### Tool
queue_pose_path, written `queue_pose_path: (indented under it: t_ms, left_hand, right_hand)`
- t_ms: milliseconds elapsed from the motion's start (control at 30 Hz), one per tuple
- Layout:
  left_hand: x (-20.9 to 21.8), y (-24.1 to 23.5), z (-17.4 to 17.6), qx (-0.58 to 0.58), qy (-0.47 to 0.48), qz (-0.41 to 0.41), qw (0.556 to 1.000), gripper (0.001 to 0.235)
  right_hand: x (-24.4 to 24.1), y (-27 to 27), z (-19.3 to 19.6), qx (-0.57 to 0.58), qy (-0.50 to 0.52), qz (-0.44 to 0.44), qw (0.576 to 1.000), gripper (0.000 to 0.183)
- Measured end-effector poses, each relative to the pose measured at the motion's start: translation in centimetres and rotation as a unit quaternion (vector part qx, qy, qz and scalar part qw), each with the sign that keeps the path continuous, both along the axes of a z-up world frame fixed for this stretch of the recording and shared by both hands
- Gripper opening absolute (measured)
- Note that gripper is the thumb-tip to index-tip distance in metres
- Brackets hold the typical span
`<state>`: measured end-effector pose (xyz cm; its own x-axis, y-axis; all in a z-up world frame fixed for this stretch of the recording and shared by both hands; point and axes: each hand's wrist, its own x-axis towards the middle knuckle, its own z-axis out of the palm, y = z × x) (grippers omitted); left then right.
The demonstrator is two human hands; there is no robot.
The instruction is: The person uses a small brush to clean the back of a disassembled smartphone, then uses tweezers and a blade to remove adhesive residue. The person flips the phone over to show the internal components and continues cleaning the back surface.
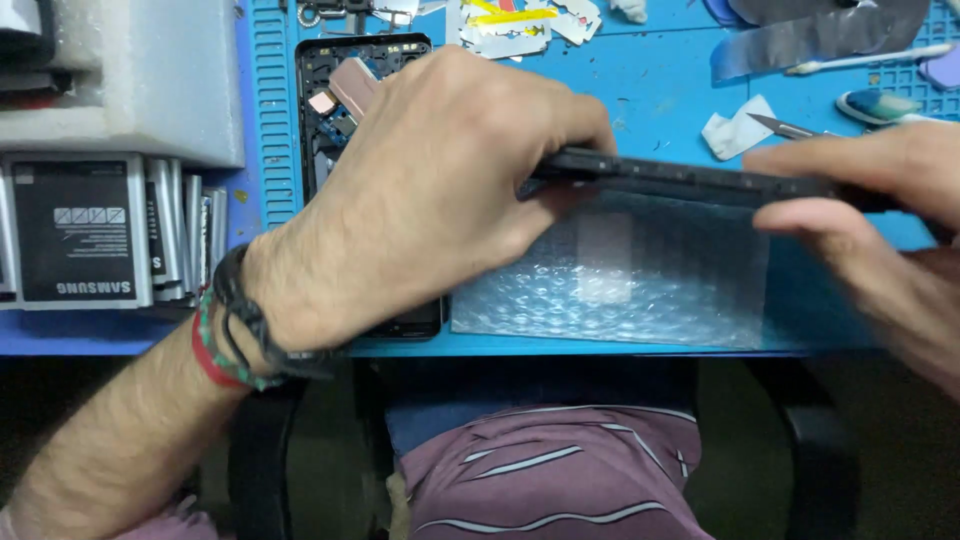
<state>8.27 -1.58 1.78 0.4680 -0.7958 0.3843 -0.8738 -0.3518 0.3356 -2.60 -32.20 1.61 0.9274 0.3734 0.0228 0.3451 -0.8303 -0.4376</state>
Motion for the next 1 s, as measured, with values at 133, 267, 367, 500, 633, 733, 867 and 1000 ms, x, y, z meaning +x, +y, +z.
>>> queue_pose_path:
  t_ms: [133, 267, 367, 500, 633, 733, 867, 1000]
  left_hand:
    - [2.2, -0.4, 0.2, -0.042, 0.116, -0.030, 0.992, 0.032]
    - [2.8, -0.7, 2.3, 0.025, 0.241, 0.012, 0.970, 0.022]
    - [2.4, -0.6, 5.0, 0.122, 0.380, 0.092, 0.912, 0.034]
    - [2.0, 0.1, 5.2, 0.039, 0.480, 0.041, 0.875, 0.026]
    - [1.9, 0.7, 3.9, -0.067, 0.535, -0.031, 0.841, 0.042]
    - [1.8, 1.2, 3.2, -0.111, 0.536, -0.075, 0.834, 0.042]
    - [0.6, 1.1, 3.7, -0.058, 0.489, 0.025, 0.870, 0.044]
    - [-0.4, 0.6, 2.6, -0.183, 0.582, 0.003, 0.792, 0.024]
  right_hand:
    - [2.2, 0.6, 0.3, 0.095, -0.006, -0.006, 0.995, 0.048]
    - [2.6, -0.7, -1.3, 0.101, -0.033, -0.112, 0.988, 0.049]
    - [3.5, -0.7, -0.3, 0.157, -0.004, -0.078, 0.985, 0.053]
    - [4.1, 0.1, 0.6, 0.186, 0.113, -0.122, 0.968, 0.048]
    - [3.6, 0.5, 0.1, 0.226, 0.135, -0.194, 0.945, 0.042]
    - [3.7, 0.7, 0.6, 0.194, 0.148, -0.177, 0.954, 0.045]
    - [3.3, 0.5, 0.1, 0.206, 0.136, -0.155, 0.957, 0.047]
    - [3.0, 0.9, 0.3, 0.199, 0.119, -0.161, 0.959, 0.051]
